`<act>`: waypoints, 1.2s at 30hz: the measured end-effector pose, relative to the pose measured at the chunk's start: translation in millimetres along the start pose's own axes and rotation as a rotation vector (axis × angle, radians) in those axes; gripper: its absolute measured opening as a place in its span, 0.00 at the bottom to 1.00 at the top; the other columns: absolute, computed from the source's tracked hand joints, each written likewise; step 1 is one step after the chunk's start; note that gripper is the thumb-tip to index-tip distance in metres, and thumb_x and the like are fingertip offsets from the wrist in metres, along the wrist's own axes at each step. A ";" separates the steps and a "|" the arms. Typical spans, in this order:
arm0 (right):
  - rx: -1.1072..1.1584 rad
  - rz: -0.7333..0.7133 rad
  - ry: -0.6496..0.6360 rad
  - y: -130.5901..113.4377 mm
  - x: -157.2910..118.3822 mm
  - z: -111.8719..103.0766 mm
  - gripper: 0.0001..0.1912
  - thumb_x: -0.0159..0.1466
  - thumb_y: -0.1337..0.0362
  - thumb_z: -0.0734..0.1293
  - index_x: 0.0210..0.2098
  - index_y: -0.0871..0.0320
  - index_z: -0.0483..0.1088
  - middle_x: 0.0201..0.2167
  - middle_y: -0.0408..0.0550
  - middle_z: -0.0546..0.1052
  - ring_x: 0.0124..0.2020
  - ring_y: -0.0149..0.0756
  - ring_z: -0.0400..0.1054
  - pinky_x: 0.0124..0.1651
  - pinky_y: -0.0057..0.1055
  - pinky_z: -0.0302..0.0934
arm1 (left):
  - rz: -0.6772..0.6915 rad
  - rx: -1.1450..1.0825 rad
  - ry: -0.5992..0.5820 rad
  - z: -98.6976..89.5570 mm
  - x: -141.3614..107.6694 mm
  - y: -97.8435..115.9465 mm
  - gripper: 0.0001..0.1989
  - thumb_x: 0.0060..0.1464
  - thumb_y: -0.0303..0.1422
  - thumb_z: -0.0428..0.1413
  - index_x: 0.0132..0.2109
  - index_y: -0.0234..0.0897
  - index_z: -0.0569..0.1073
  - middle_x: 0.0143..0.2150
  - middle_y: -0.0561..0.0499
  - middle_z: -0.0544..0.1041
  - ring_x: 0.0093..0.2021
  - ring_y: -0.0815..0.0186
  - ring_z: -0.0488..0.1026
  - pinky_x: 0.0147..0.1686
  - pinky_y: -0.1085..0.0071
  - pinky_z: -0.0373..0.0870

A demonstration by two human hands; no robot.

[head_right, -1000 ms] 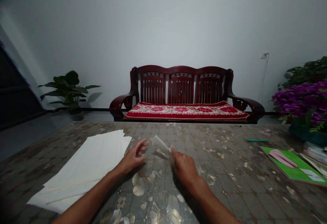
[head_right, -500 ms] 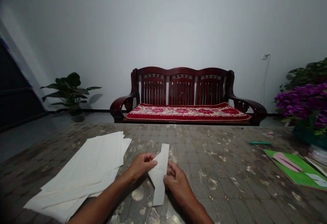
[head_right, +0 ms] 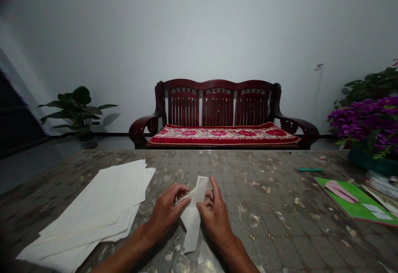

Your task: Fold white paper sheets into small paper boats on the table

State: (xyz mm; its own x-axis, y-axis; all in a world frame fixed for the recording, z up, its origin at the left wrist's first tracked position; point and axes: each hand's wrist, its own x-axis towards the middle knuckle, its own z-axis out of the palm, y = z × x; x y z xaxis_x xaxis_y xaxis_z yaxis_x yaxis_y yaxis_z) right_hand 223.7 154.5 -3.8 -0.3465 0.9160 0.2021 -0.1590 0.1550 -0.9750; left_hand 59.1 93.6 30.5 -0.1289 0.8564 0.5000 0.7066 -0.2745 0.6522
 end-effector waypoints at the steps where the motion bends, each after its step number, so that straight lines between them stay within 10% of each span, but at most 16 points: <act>1: -0.001 -0.010 0.007 -0.5 0.4 -1.8 0.45 0.57 0.62 0.69 0.70 0.56 0.47 0.36 0.42 0.76 0.27 0.28 0.68 0.32 0.26 0.63 | -0.001 -0.005 -0.007 -1.2 2.0 1.6 0.03 0.57 0.30 0.56 0.39 0.40 0.74 0.34 0.52 0.75 0.35 0.64 0.72 0.38 0.69 0.69; 14: 0.042 -0.063 0.018 -7.8 -7.5 -2.4 0.42 0.63 0.58 0.67 0.71 0.55 0.44 0.33 0.40 0.72 0.26 0.29 0.67 0.28 0.25 0.63 | -0.039 -0.006 -0.196 -22.2 18.3 26.0 0.06 0.56 0.31 0.54 0.37 0.39 0.76 0.35 0.52 0.75 0.35 0.65 0.72 0.38 0.71 0.66; 23: -0.052 -0.033 0.072 -5.1 1.4 -3.4 0.31 0.62 0.55 0.66 0.62 0.59 0.63 0.28 0.40 0.70 0.26 0.32 0.65 0.27 0.27 0.62 | -0.147 -0.083 -0.235 -11.6 27.4 5.9 0.04 0.56 0.30 0.54 0.35 0.37 0.74 0.31 0.53 0.74 0.33 0.66 0.71 0.34 0.72 0.64; 28: -0.238 -0.148 0.165 -16.6 17.7 -10.7 0.13 0.60 0.55 0.68 0.35 0.58 0.76 0.28 0.44 0.75 0.29 0.34 0.66 0.32 0.29 0.62 | 0.244 0.249 -0.168 -29.5 47.1 18.0 0.10 0.65 0.34 0.50 0.37 0.38 0.74 0.36 0.49 0.76 0.39 0.63 0.70 0.41 0.67 0.63; 36: -0.428 -0.479 -0.042 0.1 14.6 -18.5 0.13 0.59 0.71 0.62 0.38 0.55 0.76 0.39 0.49 0.79 0.43 0.39 0.72 0.49 0.34 0.66 | 0.640 0.559 0.008 -10.6 29.1 -14.3 0.15 0.70 0.31 0.45 0.37 0.39 0.75 0.34 0.50 0.77 0.36 0.63 0.68 0.39 0.66 0.60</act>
State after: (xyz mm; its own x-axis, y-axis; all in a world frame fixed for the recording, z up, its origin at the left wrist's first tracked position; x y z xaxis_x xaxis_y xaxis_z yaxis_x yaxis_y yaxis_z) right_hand 235.7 174.7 -2.6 -0.3660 0.6950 0.6189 0.0750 0.6850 -0.7247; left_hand 37.9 117.8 41.7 0.4096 0.6057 0.6822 0.8846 -0.4466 -0.1346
